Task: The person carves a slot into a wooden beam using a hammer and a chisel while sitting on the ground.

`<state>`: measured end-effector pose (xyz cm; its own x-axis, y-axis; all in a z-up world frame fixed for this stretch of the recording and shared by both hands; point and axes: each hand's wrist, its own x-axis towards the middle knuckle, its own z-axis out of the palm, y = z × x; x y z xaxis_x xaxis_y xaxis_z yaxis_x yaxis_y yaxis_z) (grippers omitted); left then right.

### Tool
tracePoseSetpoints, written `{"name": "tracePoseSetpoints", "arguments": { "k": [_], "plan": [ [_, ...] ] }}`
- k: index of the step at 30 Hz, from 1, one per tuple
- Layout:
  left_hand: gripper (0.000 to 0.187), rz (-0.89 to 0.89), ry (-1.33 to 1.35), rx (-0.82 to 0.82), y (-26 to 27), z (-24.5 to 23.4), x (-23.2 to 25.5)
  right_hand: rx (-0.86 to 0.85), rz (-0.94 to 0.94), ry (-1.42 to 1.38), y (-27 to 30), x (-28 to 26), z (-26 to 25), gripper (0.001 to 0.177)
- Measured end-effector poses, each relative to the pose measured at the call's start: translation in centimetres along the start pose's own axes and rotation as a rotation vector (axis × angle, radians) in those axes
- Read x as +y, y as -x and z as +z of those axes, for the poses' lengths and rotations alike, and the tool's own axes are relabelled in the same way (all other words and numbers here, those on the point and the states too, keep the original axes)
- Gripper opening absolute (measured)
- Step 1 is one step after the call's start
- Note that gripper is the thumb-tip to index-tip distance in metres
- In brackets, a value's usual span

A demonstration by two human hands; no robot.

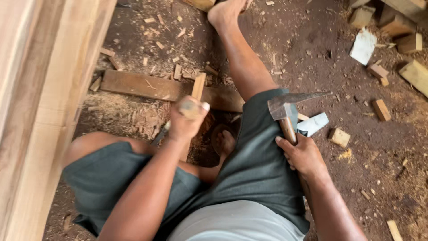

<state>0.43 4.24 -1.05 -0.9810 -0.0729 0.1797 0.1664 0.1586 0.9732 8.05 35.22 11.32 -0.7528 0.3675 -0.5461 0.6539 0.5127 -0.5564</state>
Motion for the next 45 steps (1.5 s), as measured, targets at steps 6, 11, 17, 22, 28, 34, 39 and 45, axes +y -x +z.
{"name": "tracePoseSetpoints", "arguments": {
  "k": [6, 11, 17, 22, 28, 34, 39, 45],
  "plan": [
    [0.022, -0.126, -0.099, -0.144, 0.6, -0.8, -0.8, -0.017, 0.023, -0.048, 0.3, 1.9, -0.1, 0.035],
    [0.019, -0.010, 0.163, -0.104, 1.0, 2.3, -2.6, 0.004, 0.052, 0.000, 0.3, 1.7, -1.3, 0.036],
    [0.024, 0.009, 0.012, 0.037, -1.4, -1.0, 3.6, 0.004, 0.050, -0.080, 0.7, 0.2, -0.5, 0.032],
    [0.022, 0.099, 0.278, -0.056, -1.9, -7.0, 6.8, 0.016, 0.091, -0.010, 0.1, 1.3, -0.5, 0.032],
    [0.036, 0.337, -0.005, 0.148, -0.7, -6.0, 5.6, -0.035, 0.091, -0.058, 0.0, 1.0, -1.0, 0.033],
    [0.021, -0.074, 0.643, 0.044, -0.5, -3.2, 2.1, -0.022, 0.079, -0.052, 0.4, 0.9, -0.5, 0.035],
    [0.020, 0.385, 0.178, 0.055, -1.1, -3.4, 1.4, -0.024, 0.091, -0.072, 0.4, 0.6, -0.3, 0.033],
    [0.021, 0.205, 0.297, 0.166, -1.1, -2.2, 2.0, -0.034, 0.089, -0.066, 0.2, 0.7, -0.7, 0.035]
  ]
}}
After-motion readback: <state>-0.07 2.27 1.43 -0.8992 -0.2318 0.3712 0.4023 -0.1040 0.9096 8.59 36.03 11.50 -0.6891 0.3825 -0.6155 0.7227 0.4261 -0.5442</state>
